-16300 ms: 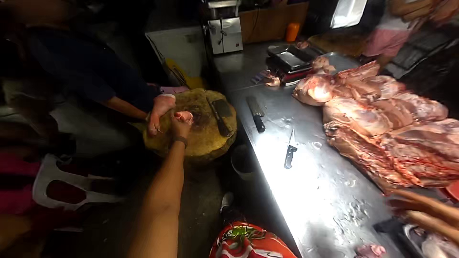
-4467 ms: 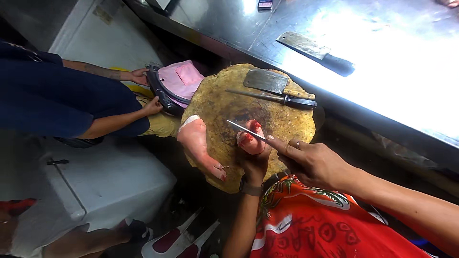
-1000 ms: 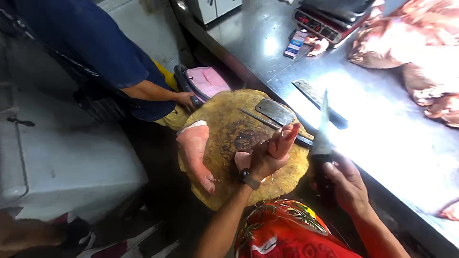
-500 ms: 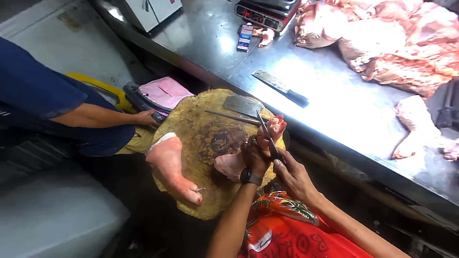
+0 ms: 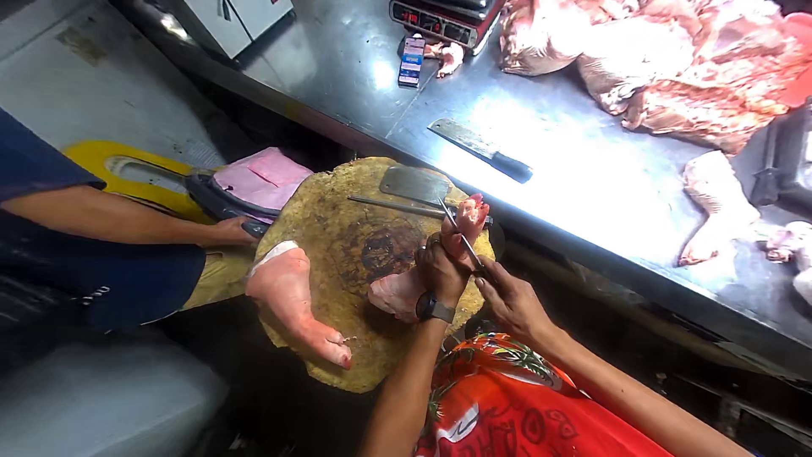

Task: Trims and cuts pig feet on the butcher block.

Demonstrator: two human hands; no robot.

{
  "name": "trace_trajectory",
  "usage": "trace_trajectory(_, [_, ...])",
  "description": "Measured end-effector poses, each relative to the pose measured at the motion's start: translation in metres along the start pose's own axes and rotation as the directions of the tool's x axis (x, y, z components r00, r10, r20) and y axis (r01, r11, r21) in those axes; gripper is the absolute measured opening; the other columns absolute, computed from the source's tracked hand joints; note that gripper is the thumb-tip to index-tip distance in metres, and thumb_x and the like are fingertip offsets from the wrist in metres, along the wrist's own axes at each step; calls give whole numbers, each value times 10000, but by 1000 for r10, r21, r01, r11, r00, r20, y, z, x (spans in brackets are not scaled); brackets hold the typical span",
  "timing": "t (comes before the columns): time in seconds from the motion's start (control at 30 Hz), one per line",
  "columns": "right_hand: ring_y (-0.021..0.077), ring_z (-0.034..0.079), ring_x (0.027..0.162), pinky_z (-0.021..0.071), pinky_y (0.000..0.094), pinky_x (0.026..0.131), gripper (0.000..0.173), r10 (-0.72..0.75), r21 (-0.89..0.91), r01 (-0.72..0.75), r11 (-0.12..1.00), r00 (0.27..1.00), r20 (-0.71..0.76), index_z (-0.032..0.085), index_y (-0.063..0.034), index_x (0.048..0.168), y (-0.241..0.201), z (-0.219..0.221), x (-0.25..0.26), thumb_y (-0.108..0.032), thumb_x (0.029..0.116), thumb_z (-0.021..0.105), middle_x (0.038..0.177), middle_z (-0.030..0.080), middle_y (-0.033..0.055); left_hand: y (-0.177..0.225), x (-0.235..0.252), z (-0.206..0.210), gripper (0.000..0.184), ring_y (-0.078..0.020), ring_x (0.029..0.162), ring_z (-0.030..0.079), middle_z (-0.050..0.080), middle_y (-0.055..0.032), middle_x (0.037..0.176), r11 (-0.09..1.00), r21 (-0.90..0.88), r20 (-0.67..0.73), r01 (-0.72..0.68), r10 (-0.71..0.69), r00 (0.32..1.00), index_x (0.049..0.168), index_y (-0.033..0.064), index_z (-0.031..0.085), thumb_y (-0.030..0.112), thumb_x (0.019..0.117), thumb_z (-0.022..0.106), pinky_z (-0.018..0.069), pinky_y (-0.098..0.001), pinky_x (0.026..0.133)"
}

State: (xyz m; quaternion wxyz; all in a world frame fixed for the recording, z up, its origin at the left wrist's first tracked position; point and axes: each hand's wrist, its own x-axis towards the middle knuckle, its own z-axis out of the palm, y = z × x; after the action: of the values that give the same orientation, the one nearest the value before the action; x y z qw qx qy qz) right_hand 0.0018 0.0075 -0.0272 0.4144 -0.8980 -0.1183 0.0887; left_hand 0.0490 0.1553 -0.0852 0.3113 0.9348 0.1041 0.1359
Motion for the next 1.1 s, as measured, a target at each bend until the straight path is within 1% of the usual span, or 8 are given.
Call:
trace_trajectory(0.1, [264,715,854,596,487,707,440,-83,-351,63,934,996,-43,581,-277,1466,4,-28,4,-367,1043,500,1045,717,104,-1,2,0,520,-308,1086,655,717,-119,1127,999,31,13,-18,17,1000,1142,53,702,452,811,737,492,-517,978])
trace_trajectory(0.23, [233,699,804,571,446,643,435,-165,-425,140,894,986,-24,592,-351,1454,4,-51,4,-431,1034,514,1017,712,78,1,-4,-6,544,-325,1111,653,714,-150,1139,996,62,-38,-58,61,997,1134,18,708,450,805,740,477,-525,1001])
trace_trajectory(0.33, [168,700,857,595,413,734,419,-193,-241,174,955,979,-59,604,-288,1445,-1,-58,3,-396,1047,530,1055,730,44,-1,-5,-8,502,-293,1053,672,735,-101,1097,997,69,-94,-46,52,994,1094,57,734,422,753,782,517,-495,932])
trace_trajectory(0.53, [88,652,686,593,313,603,440,-228,81,239,968,966,-124,539,-155,1460,-24,-77,5,-346,1065,506,913,699,10,-8,-11,-18,442,-261,963,694,739,-107,1003,997,-9,-202,-76,73,977,1022,54,747,417,775,793,538,-477,879])
trace_trajectory(0.67, [142,687,847,590,381,749,427,-269,-76,280,957,955,126,613,-185,1408,-21,-41,7,-414,1068,494,1043,722,45,-9,-11,-27,486,-299,982,686,734,-138,1031,998,-60,-111,-19,12,994,1015,6,728,399,736,789,526,-496,880])
trace_trajectory(0.8, [109,667,760,587,360,674,402,-313,-74,313,947,950,2,619,-203,1397,-23,-50,19,-392,1061,505,965,719,14,-14,-10,-39,457,-252,950,692,739,-86,1001,997,-61,-57,-41,37,998,1054,68,732,400,746,793,529,-493,853])
trace_trajectory(0.93, [110,667,670,605,309,583,411,-266,200,283,938,958,-106,538,-188,1447,-31,-70,28,-359,1076,490,890,697,0,-35,-18,-62,482,-216,994,686,728,-91,1021,947,-320,42,-26,42,998,1110,48,715,351,754,833,545,-467,930])
trace_trajectory(1.1, [132,686,752,621,303,662,406,-389,517,304,800,919,62,521,-122,1418,-43,-50,21,-368,1100,461,964,704,34,-63,-32,-108,517,-69,950,691,723,-34,1002,852,-520,232,52,82,969,1130,17,671,308,746,860,583,-310,905])
